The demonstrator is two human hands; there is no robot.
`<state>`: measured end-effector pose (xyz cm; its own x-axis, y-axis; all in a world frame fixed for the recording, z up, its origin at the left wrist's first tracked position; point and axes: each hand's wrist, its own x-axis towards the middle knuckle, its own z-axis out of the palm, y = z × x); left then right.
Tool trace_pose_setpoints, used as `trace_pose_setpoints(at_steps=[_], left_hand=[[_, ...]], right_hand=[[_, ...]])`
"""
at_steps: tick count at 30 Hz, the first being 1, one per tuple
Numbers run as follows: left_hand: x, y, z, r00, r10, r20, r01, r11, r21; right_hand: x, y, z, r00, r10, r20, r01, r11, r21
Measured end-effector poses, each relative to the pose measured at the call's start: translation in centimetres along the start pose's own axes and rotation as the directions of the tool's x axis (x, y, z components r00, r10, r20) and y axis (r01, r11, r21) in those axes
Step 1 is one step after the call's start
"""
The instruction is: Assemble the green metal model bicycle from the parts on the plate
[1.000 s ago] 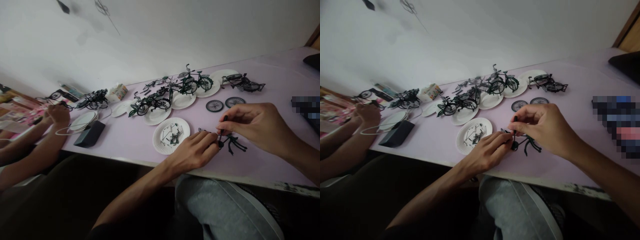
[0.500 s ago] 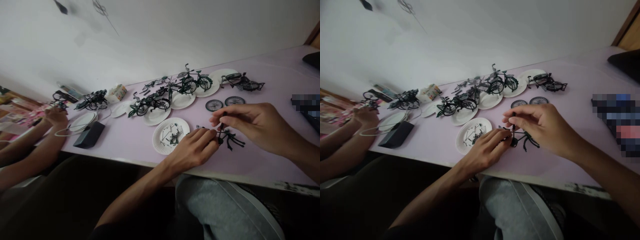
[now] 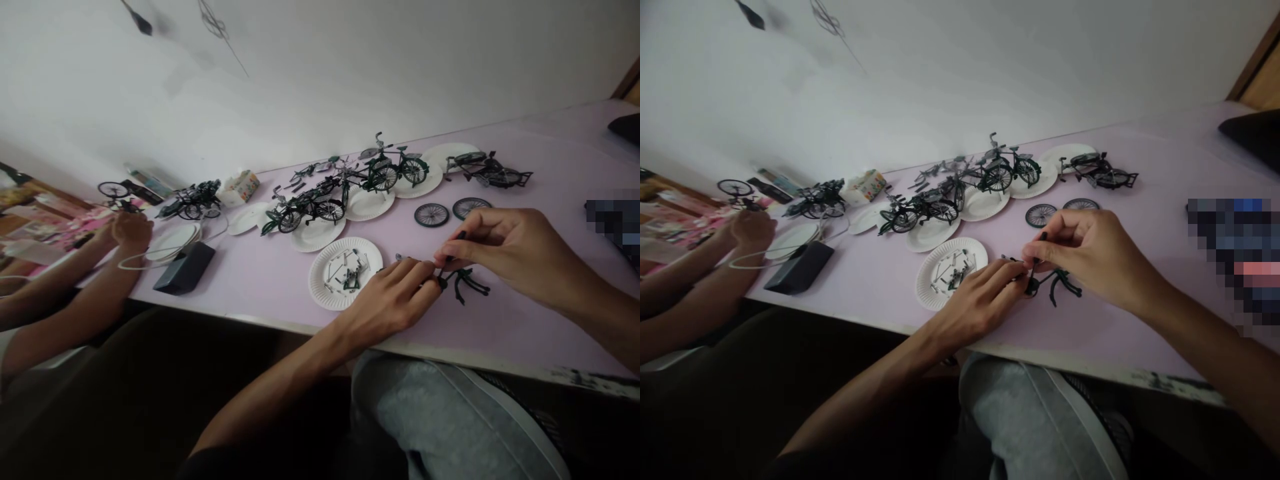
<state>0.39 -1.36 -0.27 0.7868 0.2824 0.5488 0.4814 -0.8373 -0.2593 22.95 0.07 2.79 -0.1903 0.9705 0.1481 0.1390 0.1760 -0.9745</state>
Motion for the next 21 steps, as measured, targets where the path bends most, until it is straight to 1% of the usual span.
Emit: trace_pose_setpoints(at_steps=[3, 7, 12, 14, 18, 21], left_hand=[[0.05, -0.07, 0.09, 1.000, 0.015, -0.014, -0.015, 1.000, 0.004], [0.08, -0.17, 0.28, 0.995, 0.049, -0.084, -0.047, 0.999, 0.019], [0.05, -0.27, 0.53, 0.995, 0.047, -0.093, -0.044, 0.999, 0.029], [0.05, -0.31, 0.59, 0.993, 0.051, -0.109, -0.048, 0.998, 0.033], [-0.02, -0.34, 0.71, 0.990, 0.068, -0.123, -0.062, 0.997, 0.053], [-0.08, -0.30, 0.79, 0.992, 0.028, -0.120, -0.020, 0.998, 0.066]], right_hand=[[0.03, -0.22, 0.30, 0.999, 0.017, -0.044, -0.016, 0.999, 0.040], [-0.17, -0.42, 0.48, 0.998, -0.002, -0.063, 0.002, 1.000, 0.001], [-0.52, -0.02, 0.50, 0.994, -0.058, -0.092, 0.058, 0.998, -0.001], [-0.51, 0.22, 0.58, 0.993, -0.078, -0.091, 0.079, 0.997, 0.010], [-0.35, 0.45, 0.78, 0.993, -0.078, -0.087, 0.080, 0.997, 0.022], [-0.34, 0.41, 0.67, 0.991, -0.114, -0.063, 0.115, 0.993, 0.007]])
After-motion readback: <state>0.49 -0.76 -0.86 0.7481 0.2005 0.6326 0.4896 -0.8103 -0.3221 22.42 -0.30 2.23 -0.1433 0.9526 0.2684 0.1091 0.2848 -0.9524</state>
